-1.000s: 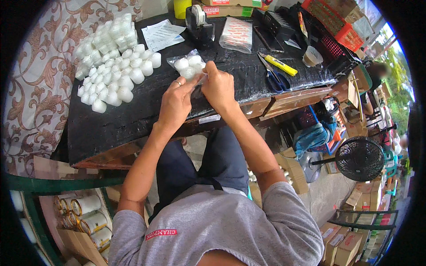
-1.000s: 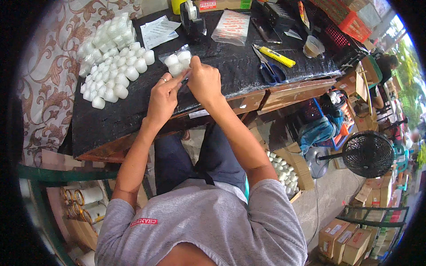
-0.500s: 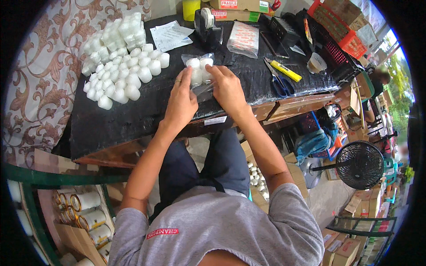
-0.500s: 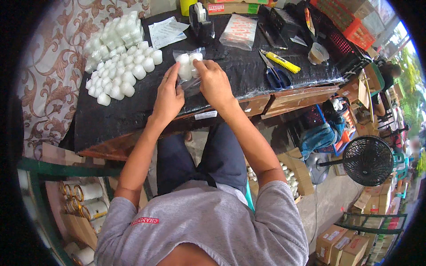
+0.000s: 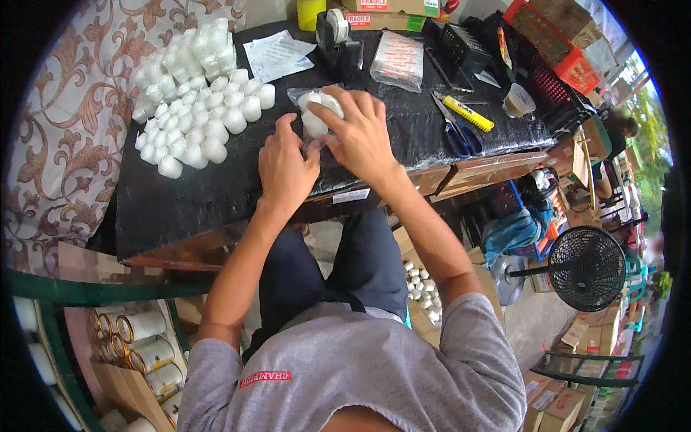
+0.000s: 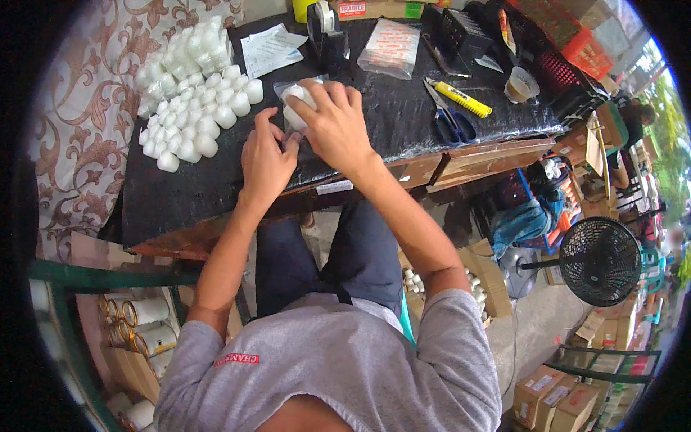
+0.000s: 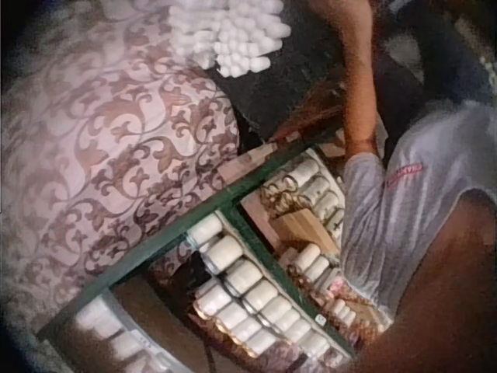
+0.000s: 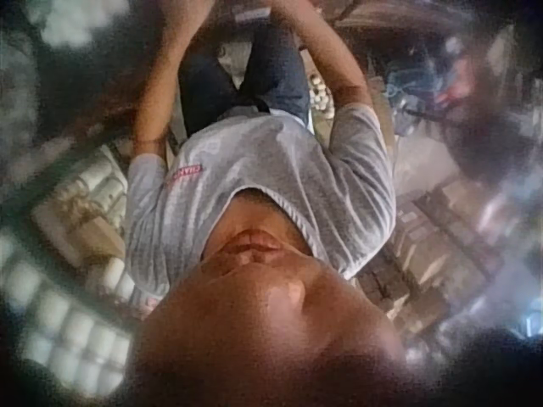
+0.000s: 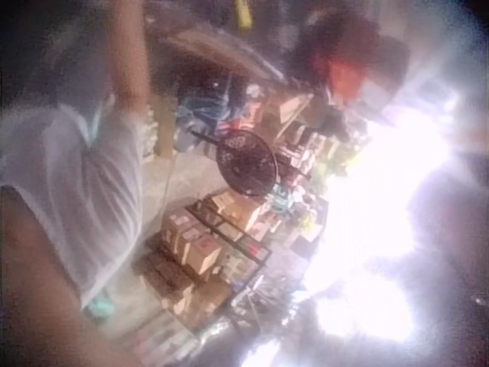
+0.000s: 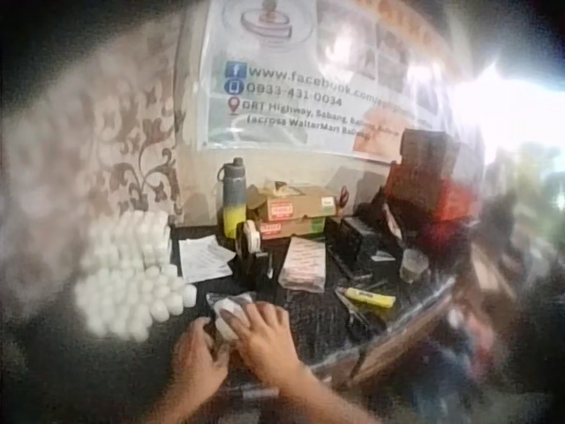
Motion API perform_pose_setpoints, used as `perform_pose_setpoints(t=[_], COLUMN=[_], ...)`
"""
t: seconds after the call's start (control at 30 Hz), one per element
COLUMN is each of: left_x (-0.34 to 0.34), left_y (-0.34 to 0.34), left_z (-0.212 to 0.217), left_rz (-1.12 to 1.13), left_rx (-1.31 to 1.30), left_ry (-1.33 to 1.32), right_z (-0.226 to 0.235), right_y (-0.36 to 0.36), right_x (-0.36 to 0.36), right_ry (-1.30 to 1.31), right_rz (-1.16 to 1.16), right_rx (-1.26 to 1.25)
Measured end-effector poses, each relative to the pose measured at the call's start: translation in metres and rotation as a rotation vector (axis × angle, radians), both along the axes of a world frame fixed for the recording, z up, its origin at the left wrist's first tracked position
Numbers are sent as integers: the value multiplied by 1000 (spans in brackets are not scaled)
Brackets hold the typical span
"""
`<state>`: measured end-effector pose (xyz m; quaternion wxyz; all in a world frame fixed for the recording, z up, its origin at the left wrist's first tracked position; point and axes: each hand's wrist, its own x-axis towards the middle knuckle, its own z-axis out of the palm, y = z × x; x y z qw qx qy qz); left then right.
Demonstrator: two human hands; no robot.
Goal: The person picks up small white cylindrical candles from a cardboard box and places them on a table. They then gather groups of candles and place them into clear plastic bags, sealing each bag with a label. The process repeats with additional candles from the box.
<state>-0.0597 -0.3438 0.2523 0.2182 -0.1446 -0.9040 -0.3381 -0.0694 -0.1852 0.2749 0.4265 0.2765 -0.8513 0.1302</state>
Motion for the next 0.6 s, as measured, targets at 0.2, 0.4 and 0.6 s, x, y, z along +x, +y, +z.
perform_pose_setpoints(t=[0.2, 0.4, 0.6], left_x=[-8, -11, -4], left_y=[1, -5, -3], left_z=[-11, -14, 3], left_rz=[-164, -187, -114], left_rx=[185, 181, 257], left_ry=[-12, 6, -232], right_z=[-11, -13, -16], right_y=[-7, -16, 1], right_x=[-22, -30, -19], right_ry=[-53, -29, -132], right_rz=[-79, -126, -12], right_rx=[65, 72, -283])
